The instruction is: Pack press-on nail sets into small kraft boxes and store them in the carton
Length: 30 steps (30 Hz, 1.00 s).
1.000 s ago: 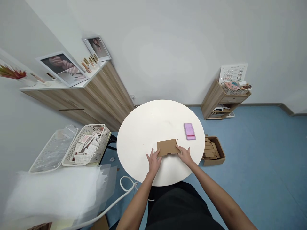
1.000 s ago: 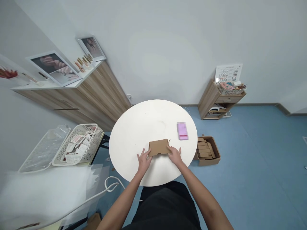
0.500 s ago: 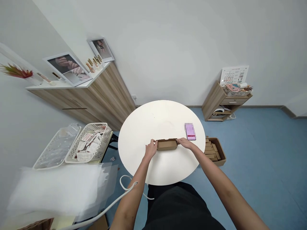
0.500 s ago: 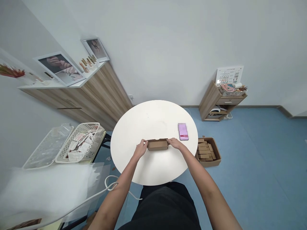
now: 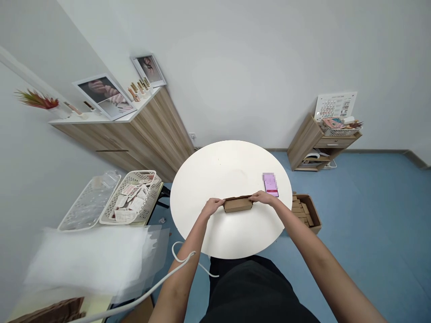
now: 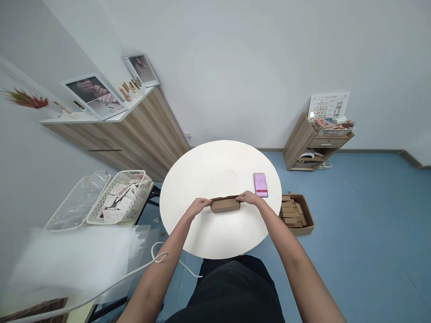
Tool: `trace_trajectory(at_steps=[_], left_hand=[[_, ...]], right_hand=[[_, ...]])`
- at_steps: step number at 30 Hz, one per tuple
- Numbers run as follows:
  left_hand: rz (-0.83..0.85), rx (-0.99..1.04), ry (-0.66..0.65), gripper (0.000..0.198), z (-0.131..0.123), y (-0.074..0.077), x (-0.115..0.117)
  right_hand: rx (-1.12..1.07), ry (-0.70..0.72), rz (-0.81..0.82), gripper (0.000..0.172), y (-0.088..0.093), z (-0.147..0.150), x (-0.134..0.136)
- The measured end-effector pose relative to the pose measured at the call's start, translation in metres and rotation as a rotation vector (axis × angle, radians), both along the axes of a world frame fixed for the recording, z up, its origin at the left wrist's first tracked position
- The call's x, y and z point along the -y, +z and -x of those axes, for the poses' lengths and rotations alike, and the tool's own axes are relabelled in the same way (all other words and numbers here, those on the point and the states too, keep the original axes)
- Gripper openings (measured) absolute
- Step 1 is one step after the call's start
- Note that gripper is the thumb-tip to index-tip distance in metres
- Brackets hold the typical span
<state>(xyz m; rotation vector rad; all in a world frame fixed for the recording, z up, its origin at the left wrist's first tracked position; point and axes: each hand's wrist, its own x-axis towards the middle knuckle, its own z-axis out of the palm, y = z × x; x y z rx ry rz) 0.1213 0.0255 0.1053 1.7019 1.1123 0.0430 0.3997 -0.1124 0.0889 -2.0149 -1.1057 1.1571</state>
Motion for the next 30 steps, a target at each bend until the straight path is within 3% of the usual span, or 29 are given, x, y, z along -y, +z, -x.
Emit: trace_trajectory(at_steps=[4, 12, 17, 23, 30], left_hand=[[0.051, 0.032, 0.008, 0.041, -0.001, -0.001, -0.002], [0.035, 0.038, 0.012, 0.033, 0.004, 0.0, 0.001], [-0.031, 0.05, 0.013, 0.034, 0.007, -0.002, 0.008], [-0.049, 0.096, -0.023, 0.037, 0.01, -0.003, 0.008], [-0.057, 0.078, -0.015, 0.034, 0.008, -0.002, 0.005]], right_hand=[[-0.144, 0.112, 0.037, 0.032, 0.003, -0.002, -0.002], [-0.164, 0.184, 0.074, 0.033, 0.006, -0.001, -0.001], [-0.171, 0.167, 0.054, 0.039, 0.002, 0.001, 0.005], [-0.172, 0.164, -0.01, 0.058, 0.005, 0.005, 0.011], [-0.229, 0.24, 0.025, 0.053, 0.002, 0.001, 0.011]])
